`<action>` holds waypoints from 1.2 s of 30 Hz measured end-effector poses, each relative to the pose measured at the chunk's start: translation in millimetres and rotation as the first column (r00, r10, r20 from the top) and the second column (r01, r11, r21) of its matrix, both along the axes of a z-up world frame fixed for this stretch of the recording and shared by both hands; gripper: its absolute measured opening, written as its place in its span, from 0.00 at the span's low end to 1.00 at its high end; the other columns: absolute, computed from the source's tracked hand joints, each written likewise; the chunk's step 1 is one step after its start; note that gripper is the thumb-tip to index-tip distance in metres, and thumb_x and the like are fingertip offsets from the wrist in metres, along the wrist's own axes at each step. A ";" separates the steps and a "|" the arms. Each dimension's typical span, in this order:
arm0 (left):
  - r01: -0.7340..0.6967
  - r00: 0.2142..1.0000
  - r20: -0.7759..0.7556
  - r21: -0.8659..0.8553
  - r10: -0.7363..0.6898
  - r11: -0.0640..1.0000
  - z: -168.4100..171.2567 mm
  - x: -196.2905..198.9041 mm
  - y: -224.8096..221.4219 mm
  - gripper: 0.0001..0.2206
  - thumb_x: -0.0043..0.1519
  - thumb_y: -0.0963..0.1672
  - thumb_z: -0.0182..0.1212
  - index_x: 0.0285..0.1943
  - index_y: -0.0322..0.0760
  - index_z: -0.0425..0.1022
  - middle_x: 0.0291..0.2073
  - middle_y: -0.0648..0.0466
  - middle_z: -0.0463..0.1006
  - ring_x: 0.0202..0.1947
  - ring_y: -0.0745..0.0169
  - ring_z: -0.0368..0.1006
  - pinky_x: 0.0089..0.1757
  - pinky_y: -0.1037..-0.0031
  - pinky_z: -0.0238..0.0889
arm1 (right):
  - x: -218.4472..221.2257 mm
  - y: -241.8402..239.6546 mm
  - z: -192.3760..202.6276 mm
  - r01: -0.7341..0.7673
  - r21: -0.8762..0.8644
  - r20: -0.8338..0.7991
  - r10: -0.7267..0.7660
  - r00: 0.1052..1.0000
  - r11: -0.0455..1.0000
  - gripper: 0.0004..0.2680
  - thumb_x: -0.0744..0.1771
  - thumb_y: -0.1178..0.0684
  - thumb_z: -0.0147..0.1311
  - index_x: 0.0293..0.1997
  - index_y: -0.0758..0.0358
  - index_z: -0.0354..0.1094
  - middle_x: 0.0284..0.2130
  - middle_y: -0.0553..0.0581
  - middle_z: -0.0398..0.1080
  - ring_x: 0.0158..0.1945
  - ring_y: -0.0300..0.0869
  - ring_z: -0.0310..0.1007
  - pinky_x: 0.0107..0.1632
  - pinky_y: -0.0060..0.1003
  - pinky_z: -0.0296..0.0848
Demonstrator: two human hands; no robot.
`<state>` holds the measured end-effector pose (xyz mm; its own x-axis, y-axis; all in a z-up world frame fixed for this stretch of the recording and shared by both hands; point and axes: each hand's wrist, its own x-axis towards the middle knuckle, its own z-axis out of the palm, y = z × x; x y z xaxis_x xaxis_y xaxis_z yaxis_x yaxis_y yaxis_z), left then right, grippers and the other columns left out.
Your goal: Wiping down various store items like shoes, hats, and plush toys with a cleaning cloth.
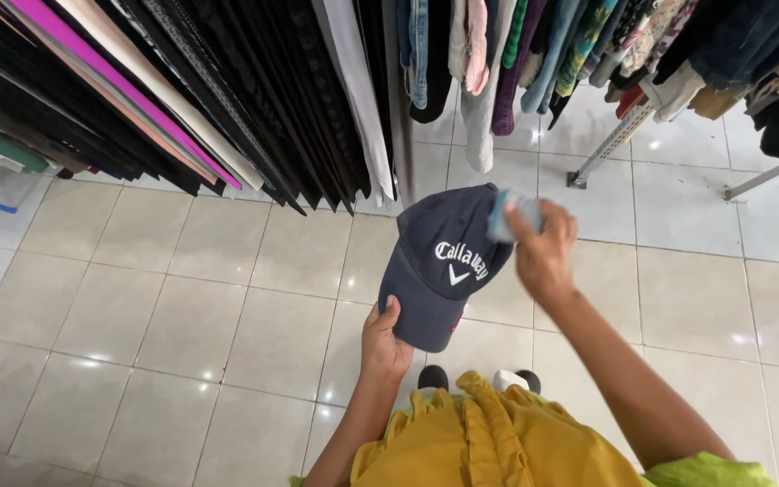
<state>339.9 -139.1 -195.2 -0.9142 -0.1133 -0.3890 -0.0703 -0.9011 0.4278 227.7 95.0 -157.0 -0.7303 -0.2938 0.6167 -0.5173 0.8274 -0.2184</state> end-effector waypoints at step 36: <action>0.090 0.993 0.047 0.253 -0.105 0.963 -44.1 1.1 -7.7 0.22 0.65 0.45 0.55 0.66 0.26 0.66 0.62 0.44 0.74 0.62 0.49 0.71 0.62 0.57 0.63 | 45.0 -20.1 39.6 -0.238 -0.140 -0.183 0.211 0.960 0.961 0.23 0.62 0.66 0.59 0.64 0.50 0.67 0.54 0.70 0.63 0.56 0.62 0.66 0.58 0.58 0.66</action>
<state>340.9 -146.7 -239.3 -0.8905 0.0829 -0.4473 -0.1812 -0.9665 0.1817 272.7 75.0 -117.4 -0.5413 -0.3269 0.7747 -0.7255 0.6473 -0.2337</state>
